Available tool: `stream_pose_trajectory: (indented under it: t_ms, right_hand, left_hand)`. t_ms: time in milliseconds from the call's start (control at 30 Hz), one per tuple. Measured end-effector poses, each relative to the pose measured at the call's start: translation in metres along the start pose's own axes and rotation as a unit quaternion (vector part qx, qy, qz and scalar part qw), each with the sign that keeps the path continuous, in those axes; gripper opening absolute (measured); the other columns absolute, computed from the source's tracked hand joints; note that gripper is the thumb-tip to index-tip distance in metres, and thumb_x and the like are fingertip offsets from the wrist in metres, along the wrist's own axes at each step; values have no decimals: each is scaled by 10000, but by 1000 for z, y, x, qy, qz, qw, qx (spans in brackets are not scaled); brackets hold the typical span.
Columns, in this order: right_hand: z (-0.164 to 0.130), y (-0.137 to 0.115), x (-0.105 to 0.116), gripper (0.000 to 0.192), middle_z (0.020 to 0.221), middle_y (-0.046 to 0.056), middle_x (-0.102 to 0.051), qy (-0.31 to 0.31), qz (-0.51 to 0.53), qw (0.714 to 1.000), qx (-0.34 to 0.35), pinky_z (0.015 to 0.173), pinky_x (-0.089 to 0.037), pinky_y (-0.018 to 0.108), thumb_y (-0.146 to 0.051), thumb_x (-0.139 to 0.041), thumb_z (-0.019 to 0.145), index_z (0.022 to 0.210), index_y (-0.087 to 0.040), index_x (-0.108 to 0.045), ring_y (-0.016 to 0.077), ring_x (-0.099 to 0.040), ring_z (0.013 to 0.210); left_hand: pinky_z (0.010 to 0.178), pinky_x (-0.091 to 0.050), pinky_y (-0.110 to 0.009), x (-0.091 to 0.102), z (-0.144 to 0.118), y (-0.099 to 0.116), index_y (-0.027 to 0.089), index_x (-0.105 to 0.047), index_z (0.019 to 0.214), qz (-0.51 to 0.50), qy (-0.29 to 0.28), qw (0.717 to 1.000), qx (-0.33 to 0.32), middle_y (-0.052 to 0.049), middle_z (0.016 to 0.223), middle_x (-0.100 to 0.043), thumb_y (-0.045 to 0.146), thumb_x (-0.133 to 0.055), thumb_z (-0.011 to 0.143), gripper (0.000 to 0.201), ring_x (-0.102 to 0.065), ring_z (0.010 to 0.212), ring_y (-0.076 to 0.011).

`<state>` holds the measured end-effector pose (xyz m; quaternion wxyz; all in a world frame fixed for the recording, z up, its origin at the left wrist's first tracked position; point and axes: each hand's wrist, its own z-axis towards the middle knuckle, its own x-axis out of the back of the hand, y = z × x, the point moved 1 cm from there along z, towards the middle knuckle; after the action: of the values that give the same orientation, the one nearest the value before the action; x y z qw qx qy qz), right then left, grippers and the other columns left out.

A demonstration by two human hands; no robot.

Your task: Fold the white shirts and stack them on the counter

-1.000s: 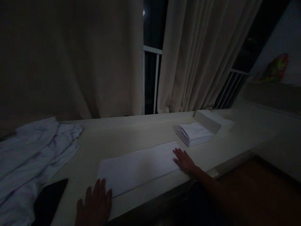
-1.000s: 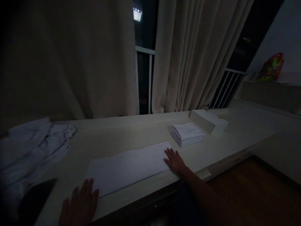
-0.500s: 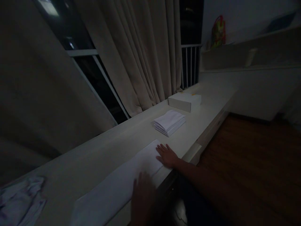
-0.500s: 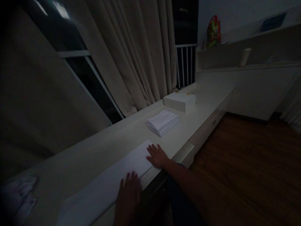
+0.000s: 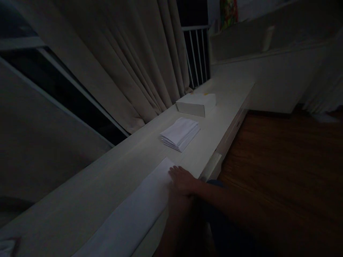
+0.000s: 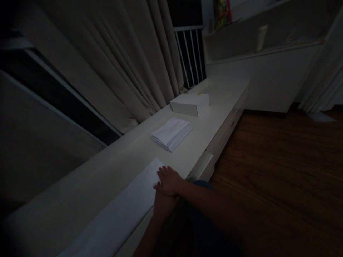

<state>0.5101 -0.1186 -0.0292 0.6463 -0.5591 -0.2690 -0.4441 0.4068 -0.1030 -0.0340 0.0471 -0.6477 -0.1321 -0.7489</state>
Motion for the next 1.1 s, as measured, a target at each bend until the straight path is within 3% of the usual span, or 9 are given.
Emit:
stream_pose_trajectory:
  t_ms: [133,267,467,567,667,767,833,933,1100]
  right_hand:
    - [42,8,-17,812,1534,171,-284,7,1,999,-50,1168,-133,495,-662,-368,894,1458,-78,-371,331,-212,1430]
    - [75,8,-33,789,1544,172,-257,18,-21,994,-105,1172,-81,501,-627,-340,914,1468,-65,-349,325,-164,1444]
    - [80,4,-36,749,1552,174,-230,15,-34,994,-102,1158,-27,538,-582,-221,953,1477,-57,-319,322,-124,1451]
    - [77,6,-35,761,1561,157,-216,9,-44,994,-96,1163,-18,519,-592,-157,953,1490,-71,-297,315,-103,1456]
    - [77,7,-37,791,1570,144,-189,-1,-43,994,-98,1164,-6,517,-614,-125,943,1502,-73,-268,318,-72,1459]
    - [79,8,-40,809,1582,120,-153,-11,-37,994,-102,1166,17,515,-635,-112,932,1513,-87,-242,319,-40,1461]
    - [79,8,-42,812,1584,114,-146,-14,-41,993,-106,1165,26,516,-637,-98,931,1516,-91,-233,318,-31,1461]
    - [77,7,-43,812,1585,112,-147,-14,-57,993,-103,1167,20,515,-638,-92,932,1515,-91,-235,313,-16,1462]
    - [78,4,-40,814,1583,123,-152,-26,-74,992,-103,1165,-2,522,-648,-108,935,1513,-92,-245,318,-36,1461]
  left_hand:
    - [1145,-160,-594,7,-5,2,155,-387,1438,-19,17,997,66,-163,1473,-427,441,-456,879,632,-283,1414,-326]
    - [1159,-151,-561,16,-5,6,131,-492,1364,-51,12,997,62,-185,1400,-506,418,-439,896,551,-359,1365,-320]
    - [1123,-331,-473,24,-19,-9,192,-572,1276,-149,57,984,84,-107,1330,-587,324,-364,929,425,-483,1274,-222]
    - [1138,-321,-466,39,-73,-59,208,-605,1229,-89,80,980,158,-79,1323,-601,361,-326,939,431,-476,1297,-209]
    - [1137,-290,-509,63,-165,-140,164,-549,1307,50,62,957,279,-111,1438,-492,355,-337,917,483,-344,1396,-263]
    - [1115,-281,-537,77,-260,-214,174,-610,1250,151,-48,938,308,-114,1456,-467,249,-299,883,486,-255,1435,-295]
    - [1103,-278,-548,74,-304,-243,195,-621,1247,198,-88,922,322,-110,1491,-414,199,-288,863,507,-217,1445,-313]
    - [1092,-283,-550,60,-332,-255,199,-583,1295,233,-100,903,347,-111,1538,-324,191,-276,865,528,-175,1455,-316]
    - [1079,-306,-544,57,-321,-241,213,-527,1348,237,-88,895,369,-101,1537,-329,259,-351,851,529,-218,1444,-313]
